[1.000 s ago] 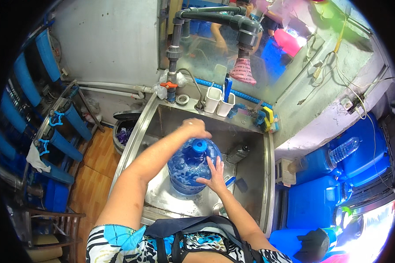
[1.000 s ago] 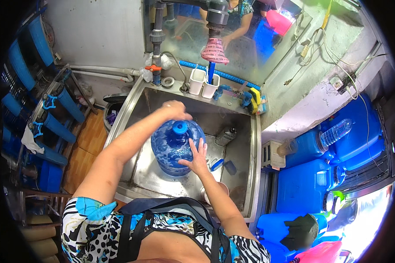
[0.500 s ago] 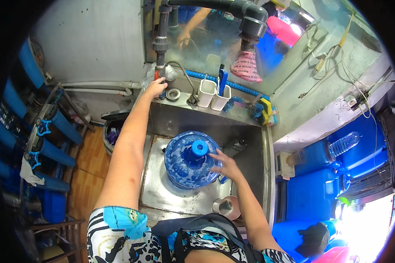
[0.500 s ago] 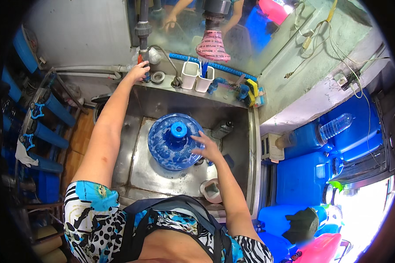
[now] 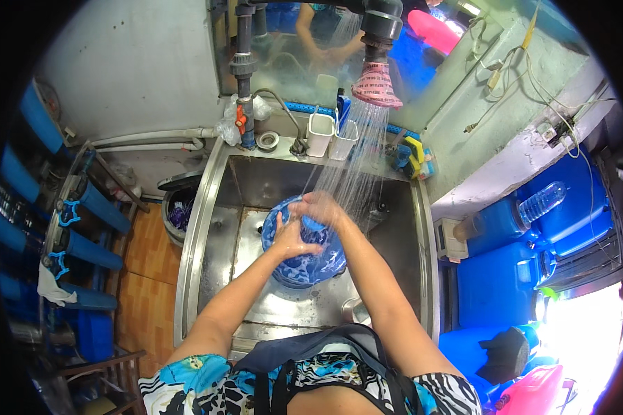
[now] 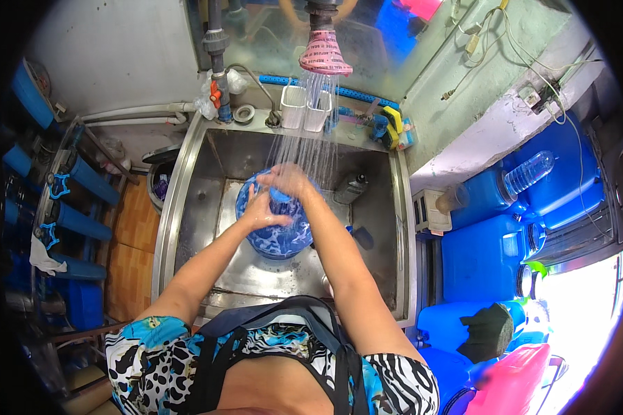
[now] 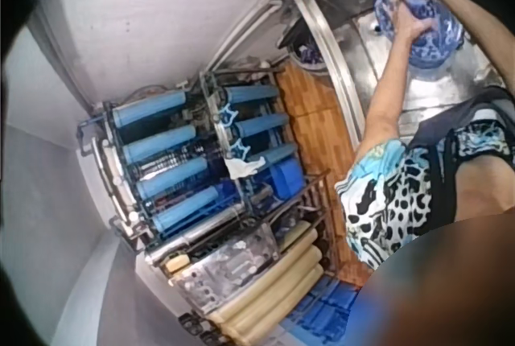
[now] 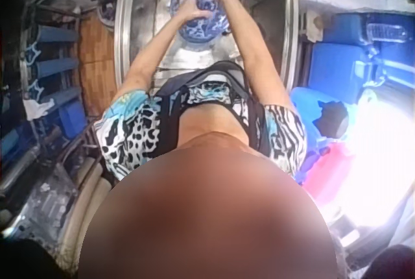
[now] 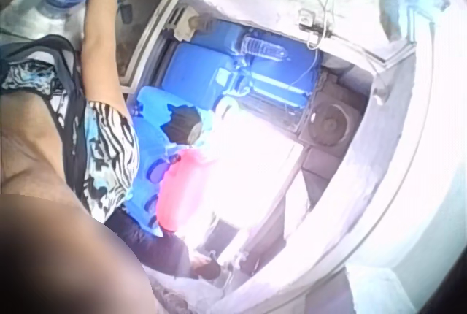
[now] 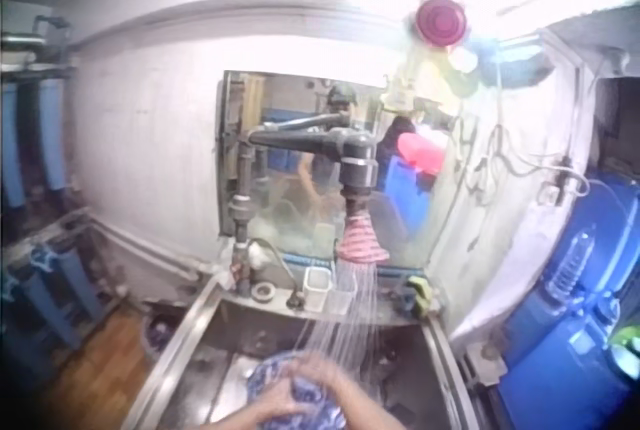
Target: The person scrubs a large blue water jug with a sponge and soap in a sink, rinses it thoroughly under running water, and places it on a nearby counter. The person then washes hands and the sponge, and mops the floor with a pink mop.
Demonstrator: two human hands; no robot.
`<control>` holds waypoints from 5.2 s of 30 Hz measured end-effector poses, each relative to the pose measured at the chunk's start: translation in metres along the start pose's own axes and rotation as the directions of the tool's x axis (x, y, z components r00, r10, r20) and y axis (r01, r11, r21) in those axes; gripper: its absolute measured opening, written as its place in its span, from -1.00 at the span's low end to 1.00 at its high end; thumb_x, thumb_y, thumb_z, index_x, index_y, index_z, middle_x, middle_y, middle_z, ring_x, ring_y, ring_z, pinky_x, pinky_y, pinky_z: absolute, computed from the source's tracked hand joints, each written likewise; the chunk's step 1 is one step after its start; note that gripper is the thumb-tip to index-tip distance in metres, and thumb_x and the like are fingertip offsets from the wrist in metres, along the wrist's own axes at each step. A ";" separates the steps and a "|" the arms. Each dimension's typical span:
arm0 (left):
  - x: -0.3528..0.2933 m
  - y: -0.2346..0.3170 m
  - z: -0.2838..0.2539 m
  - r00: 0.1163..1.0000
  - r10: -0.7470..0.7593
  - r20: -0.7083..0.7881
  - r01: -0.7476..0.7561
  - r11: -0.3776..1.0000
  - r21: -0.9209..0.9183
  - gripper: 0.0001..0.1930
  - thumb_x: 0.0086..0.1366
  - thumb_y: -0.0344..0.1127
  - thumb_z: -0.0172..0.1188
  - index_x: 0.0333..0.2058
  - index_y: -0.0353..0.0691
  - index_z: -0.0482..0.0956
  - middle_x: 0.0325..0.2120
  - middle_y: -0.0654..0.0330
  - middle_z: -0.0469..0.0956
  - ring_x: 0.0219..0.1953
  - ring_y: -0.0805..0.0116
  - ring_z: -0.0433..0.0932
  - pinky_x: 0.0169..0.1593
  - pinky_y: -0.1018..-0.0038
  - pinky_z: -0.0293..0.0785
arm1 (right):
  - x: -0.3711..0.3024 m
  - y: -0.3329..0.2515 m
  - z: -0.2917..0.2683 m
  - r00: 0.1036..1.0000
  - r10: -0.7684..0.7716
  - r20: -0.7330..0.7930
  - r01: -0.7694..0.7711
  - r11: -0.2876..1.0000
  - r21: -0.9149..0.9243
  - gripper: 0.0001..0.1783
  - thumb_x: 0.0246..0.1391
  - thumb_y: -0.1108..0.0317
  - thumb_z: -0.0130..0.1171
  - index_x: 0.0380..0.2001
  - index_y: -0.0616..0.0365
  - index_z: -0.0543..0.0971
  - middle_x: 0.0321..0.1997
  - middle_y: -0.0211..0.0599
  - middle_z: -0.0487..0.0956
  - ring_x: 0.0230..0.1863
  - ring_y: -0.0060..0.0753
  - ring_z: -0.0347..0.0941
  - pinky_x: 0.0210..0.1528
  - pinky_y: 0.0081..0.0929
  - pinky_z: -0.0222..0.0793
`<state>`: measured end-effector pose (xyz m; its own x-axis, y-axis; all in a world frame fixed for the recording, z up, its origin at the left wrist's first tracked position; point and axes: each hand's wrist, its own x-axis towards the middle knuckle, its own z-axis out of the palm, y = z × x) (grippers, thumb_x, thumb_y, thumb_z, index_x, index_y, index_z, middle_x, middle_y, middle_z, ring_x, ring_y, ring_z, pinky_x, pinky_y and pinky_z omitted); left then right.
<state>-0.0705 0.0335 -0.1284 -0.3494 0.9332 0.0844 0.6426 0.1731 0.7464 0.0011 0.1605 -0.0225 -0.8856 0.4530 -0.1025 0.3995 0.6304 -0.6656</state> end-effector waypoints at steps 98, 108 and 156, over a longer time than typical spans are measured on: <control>-0.101 0.063 -0.080 0.926 0.361 0.110 -0.330 0.916 -0.229 -0.84 -0.31 -0.44 0.26 -0.64 -0.16 0.49 -0.47 0.21 0.53 -0.32 0.23 0.54 -0.19 0.41 0.45 | -0.044 0.056 0.058 1.000 -0.011 0.013 0.012 1.000 -0.014 -0.25 0.09 -0.28 -0.04 0.26 -0.15 0.29 0.34 0.05 0.19 0.28 0.26 0.17 0.32 -0.11 0.04; -0.212 0.000 -0.093 0.898 -0.425 0.111 0.210 0.636 0.743 -0.34 -0.23 -0.29 0.48 -0.11 -0.40 0.40 -0.27 -0.04 0.57 -0.23 0.00 0.61 -0.11 0.27 0.55 | -0.045 0.116 0.139 0.925 0.379 0.014 -0.357 0.857 0.373 -0.24 0.18 -0.15 -0.11 0.18 0.33 0.31 0.21 0.22 0.33 0.22 0.13 0.29 0.21 -0.09 0.24; -0.043 0.069 -0.080 0.897 -0.402 0.183 0.383 0.915 0.130 -0.41 0.14 0.15 0.11 -0.47 -0.44 0.62 -0.58 -0.06 0.57 -0.45 0.13 0.62 -0.37 0.28 0.52 | -0.036 -0.012 -0.060 0.922 -0.028 0.387 -0.323 0.497 0.805 -0.58 0.13 0.17 0.17 -0.16 0.38 0.52 -0.25 0.02 0.61 -0.25 -0.18 0.61 -0.19 -0.39 0.55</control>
<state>-0.0659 -0.0198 -0.0276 -0.4468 0.8254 -0.3450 0.5427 0.5566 0.6290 0.0426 0.1743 0.0330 -0.9190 0.1558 -0.3621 0.2940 -0.3410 -0.8929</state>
